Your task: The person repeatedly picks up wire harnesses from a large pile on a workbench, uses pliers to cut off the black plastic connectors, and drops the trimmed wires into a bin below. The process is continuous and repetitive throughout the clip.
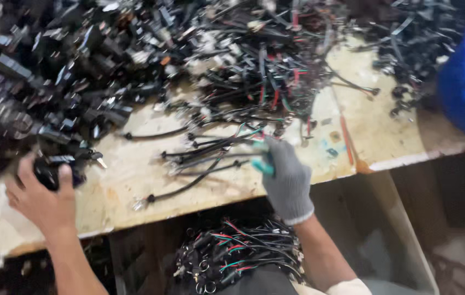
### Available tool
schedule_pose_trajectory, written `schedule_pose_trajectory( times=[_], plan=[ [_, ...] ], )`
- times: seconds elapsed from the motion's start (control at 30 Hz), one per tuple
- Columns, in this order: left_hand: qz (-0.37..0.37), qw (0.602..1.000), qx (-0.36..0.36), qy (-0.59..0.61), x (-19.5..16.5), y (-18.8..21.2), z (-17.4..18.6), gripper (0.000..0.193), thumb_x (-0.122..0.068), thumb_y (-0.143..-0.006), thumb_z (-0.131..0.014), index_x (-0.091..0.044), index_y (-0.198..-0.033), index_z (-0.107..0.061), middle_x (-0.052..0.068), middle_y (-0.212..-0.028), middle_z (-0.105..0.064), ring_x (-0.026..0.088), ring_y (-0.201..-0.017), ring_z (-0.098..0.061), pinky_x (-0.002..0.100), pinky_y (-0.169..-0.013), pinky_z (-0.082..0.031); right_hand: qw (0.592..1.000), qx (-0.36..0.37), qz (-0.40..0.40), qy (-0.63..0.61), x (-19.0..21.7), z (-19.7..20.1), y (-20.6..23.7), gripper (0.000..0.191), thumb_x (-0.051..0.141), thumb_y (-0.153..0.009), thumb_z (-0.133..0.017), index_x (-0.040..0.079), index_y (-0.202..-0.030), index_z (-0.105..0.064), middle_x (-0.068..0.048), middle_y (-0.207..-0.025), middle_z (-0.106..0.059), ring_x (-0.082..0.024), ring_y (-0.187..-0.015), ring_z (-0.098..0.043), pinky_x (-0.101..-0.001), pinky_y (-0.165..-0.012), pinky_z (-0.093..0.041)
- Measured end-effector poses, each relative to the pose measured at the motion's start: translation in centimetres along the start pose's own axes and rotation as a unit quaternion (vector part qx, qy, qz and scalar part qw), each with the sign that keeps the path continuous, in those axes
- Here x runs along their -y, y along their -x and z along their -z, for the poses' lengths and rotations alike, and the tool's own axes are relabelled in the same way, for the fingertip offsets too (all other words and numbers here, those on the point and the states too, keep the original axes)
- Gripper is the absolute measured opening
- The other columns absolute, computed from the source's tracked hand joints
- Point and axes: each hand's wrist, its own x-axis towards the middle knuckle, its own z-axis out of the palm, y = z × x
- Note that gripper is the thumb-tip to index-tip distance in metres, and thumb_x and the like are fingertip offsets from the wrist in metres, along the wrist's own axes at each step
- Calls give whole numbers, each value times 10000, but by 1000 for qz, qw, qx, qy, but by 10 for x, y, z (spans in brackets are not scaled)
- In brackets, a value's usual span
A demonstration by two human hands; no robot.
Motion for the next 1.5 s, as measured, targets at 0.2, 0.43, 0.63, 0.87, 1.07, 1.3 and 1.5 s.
schedule_pose_trajectory(
  times=[0.2, 0.43, 0.63, 0.87, 1.07, 1.3, 1.5],
  plan=[
    [-52, 992, 113, -5, -80, 23, -32, 507, -415, -1034, -731, -117, -1431, -631, 260, -1292, -518, 457, -1239, -477, 600, -1082, -379, 993, 97, -64, -3, 5, -7, 32, 368, 84, -830, -742, 98, -1178, -625, -133, -1032, -671, -346, -793, -703, -450, -639, -548],
    [-81, 984, 89, 129, -70, 51, -27, 453, -324, -1063, -657, -110, -1454, -578, 234, -1384, -516, 423, -1248, -512, 486, -1068, -434, 990, 132, -33, -24, -31, 15, 43, 371, 128, -841, -783, 116, -1183, -640, -143, -1025, -676, -365, -816, -704, -453, -657, -546],
    [-109, 988, 101, -35, -52, 62, -13, 353, -308, -1050, -696, -76, -1304, -618, 150, -1292, -565, 373, -1147, -532, 488, -1015, -441, 993, 82, -40, -72, -23, 11, 46, 472, 90, -822, -758, 82, -1266, -600, -175, -1108, -648, -375, -836, -695, -443, -675, -558],
    [-116, 980, 102, -126, -42, 90, -11, 332, -301, -977, -769, -124, -1223, -634, 138, -1294, -568, 334, -1180, -555, 444, -1037, -437, 989, 146, -15, -29, -11, 4, 38, 515, 10, -704, -741, 106, -1191, -604, -223, -1248, -644, -412, -897, -697, -458, -691, -556],
    [-109, 989, 27, -101, -40, 72, -13, 397, -346, -919, -808, -102, -1194, -658, 105, -1080, -623, 308, -1043, -625, 425, -908, -477, 998, 23, -6, -63, -19, 10, 49, 450, 59, -804, -766, 64, -1231, -625, -212, -1238, -651, -390, -950, -710, -432, -761, -575],
    [-93, 963, 152, 201, -148, 100, -103, 398, -388, -888, -766, -55, -1049, -618, 105, -864, -590, 257, -804, -579, 376, -721, -455, 991, 80, -6, -111, -32, 16, 62, 473, 98, -845, -661, 111, -1315, -610, -173, -1229, -626, -336, -912, -708, -424, -729, -566],
    [-86, 891, 308, 322, -147, 145, -116, 438, -423, -862, -729, -15, -924, -584, 105, -680, -562, 213, -599, -539, 334, -561, -435, 974, 219, -18, -50, -30, 1, 56, 325, 115, -843, -683, 112, -1162, -620, -115, -1097, -631, -324, -830, -692, -453, -679, -537]
  ],
)
